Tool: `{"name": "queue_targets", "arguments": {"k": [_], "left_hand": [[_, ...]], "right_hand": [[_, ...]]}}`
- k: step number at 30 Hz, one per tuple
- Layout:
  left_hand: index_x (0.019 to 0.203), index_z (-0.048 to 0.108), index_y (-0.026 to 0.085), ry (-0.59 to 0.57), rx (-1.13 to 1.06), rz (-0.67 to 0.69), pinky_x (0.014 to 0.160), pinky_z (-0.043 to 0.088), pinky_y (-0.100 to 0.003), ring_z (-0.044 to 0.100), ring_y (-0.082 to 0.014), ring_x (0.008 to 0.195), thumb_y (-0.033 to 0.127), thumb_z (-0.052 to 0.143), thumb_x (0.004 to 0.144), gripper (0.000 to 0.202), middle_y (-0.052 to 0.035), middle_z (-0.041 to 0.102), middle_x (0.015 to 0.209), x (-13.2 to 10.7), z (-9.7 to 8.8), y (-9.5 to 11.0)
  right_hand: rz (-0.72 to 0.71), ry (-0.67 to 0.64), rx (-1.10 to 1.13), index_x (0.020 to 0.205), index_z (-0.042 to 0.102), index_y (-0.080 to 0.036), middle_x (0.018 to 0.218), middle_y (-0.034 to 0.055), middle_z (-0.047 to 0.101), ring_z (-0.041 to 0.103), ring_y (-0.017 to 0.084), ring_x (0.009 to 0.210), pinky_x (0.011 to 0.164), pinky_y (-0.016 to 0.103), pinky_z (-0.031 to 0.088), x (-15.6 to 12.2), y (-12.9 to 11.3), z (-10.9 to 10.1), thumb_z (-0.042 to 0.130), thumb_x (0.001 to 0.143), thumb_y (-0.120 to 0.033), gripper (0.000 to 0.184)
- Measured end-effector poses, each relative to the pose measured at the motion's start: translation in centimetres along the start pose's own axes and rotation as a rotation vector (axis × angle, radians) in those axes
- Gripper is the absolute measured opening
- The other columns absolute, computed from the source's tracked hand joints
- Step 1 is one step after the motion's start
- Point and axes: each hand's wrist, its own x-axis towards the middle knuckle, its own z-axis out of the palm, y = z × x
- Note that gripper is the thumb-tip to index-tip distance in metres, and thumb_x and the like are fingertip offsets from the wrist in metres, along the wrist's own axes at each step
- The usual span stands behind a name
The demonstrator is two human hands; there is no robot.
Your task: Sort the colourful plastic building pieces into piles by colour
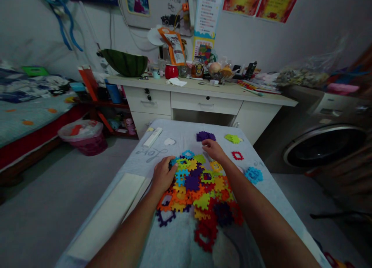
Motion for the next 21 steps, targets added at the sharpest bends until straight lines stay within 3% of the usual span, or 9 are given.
{"name": "queue_targets", "arguments": {"k": [4,10,17,21], "left_hand": [[0.112,0.06,0.021,0.006,0.01,-0.002,0.097,0.044,-0.042,0.06,-0.0243,0.107,0.034,0.051,0.084,0.032,-0.0073,0.066,0.112,0.0,0.0,-0.1],[0.112,0.06,0.021,0.006,0.008,-0.009,0.097,0.044,-0.04,0.06,-0.0235,0.107,0.033,0.051,0.084,0.032,-0.0071,0.066,0.112,0.1,0.0,0.0],[0.109,0.062,0.021,-0.002,0.029,-0.002,0.098,0.043,-0.042,0.06,-0.0243,0.107,0.034,0.05,0.085,0.03,-0.0073,0.066,0.112,0.1,0.0,0.1],[0.107,0.063,0.021,-0.002,0.032,0.015,0.097,0.044,-0.042,0.06,-0.0246,0.105,0.035,0.049,0.084,0.029,-0.0072,0.067,0.11,0.2,0.0,-0.1]], "right_hand": [[-0.206,-0.262,-0.089,0.107,0.067,-0.016,0.106,0.0065,0.068,0.061,0.016,0.091,0.083,0.028,0.047,-0.6,-2.7,1.6,0.064,0.074,-0.016,0.033],[-0.263,-0.322,-0.264,0.1,0.072,-0.015,0.099,0.0083,0.067,0.06,0.018,0.087,0.082,0.027,0.044,-0.3,-4.1,2.7,0.065,0.073,-0.012,0.028],[-0.257,-0.293,-0.245,0.088,0.073,-0.014,0.09,0.0081,0.065,0.057,0.019,0.09,0.082,0.027,0.042,-0.5,-4.2,2.0,0.066,0.077,-0.016,0.013],[-0.218,-0.094,-0.129,0.086,0.068,-0.014,0.089,0.0065,0.063,0.055,0.016,0.087,0.08,0.027,0.041,-1.8,-3.9,-0.7,0.056,0.086,-0.02,0.014]]}}
